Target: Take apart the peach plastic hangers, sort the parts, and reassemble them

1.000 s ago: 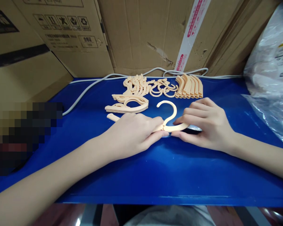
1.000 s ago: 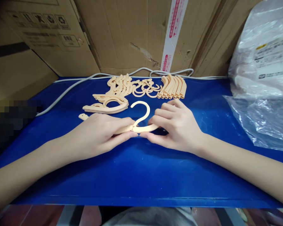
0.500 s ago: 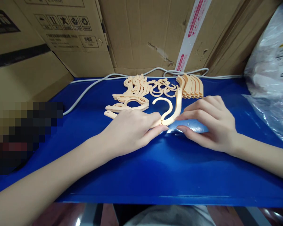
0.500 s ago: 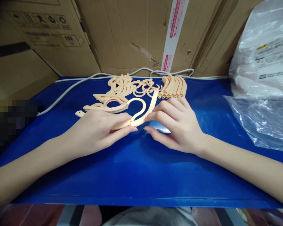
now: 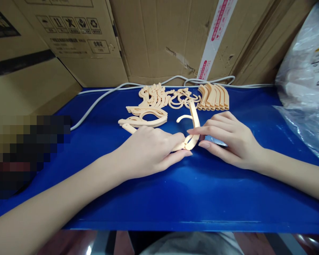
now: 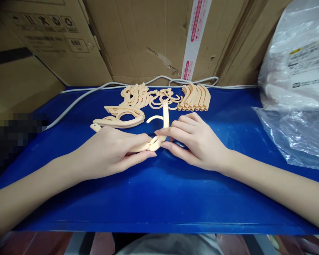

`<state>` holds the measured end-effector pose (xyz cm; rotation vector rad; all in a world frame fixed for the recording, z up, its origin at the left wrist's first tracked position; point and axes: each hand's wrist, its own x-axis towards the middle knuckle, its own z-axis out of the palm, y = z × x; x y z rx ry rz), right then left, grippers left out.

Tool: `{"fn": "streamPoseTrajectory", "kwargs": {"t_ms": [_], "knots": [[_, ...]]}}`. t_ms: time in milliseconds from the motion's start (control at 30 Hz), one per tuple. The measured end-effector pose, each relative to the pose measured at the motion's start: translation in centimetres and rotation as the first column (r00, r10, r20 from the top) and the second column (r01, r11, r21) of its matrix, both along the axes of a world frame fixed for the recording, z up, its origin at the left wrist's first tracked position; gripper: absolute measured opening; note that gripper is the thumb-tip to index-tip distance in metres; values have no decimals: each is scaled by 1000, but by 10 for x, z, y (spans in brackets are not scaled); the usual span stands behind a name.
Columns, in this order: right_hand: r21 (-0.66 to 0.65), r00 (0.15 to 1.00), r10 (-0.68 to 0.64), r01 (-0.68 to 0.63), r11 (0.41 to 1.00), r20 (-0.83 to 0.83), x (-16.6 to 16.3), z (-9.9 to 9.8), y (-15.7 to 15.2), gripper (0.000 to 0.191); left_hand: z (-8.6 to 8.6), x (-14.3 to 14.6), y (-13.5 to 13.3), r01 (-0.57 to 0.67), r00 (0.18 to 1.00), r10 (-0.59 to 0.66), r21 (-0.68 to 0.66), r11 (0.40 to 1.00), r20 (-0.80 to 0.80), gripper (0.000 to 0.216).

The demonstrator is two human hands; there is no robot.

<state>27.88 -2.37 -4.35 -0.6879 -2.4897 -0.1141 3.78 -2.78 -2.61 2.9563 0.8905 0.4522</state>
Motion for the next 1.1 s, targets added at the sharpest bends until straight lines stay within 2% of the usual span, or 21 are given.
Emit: {"fn": "streamPoseTrajectory", "kwargs": {"t_ms": [167, 367, 600, 700, 800, 900, 1100], "knots": [[-33, 995, -88, 87, 996, -51, -1, 0, 0, 20, -2, 0, 0, 37, 999, -37, 2, 999, -13, 23], [-238, 942, -271, 222, 946, -198, 1, -1, 6, 19, -3, -2, 3, 85, 995, -88, -60, 995, -43, 22], [-391, 901, -362, 252, 885, -238, 3, -8, 13, 14, -4, -4, 6, 77, 996, -80, -57, 995, -48, 25], [-417, 874, -387, 247, 875, -294, 4, -12, 14, 14, -5, -3, 6, 75, 995, -78, -63, 995, -54, 25], [-437, 863, -378, 214, 874, -335, 6, -15, 16, 27, -5, -3, 6, 73, 996, -77, -71, 995, -50, 24], [-418, 871, -386, 242, 876, -303, 7, -16, 17, 36, -4, -4, 7, 60, 997, -65, -84, 995, -51, 23], [-389, 899, -376, 270, 881, -226, 7, -13, 17, 13, -3, -4, 8, 58, 997, -62, -77, 995, -49, 23]]}}
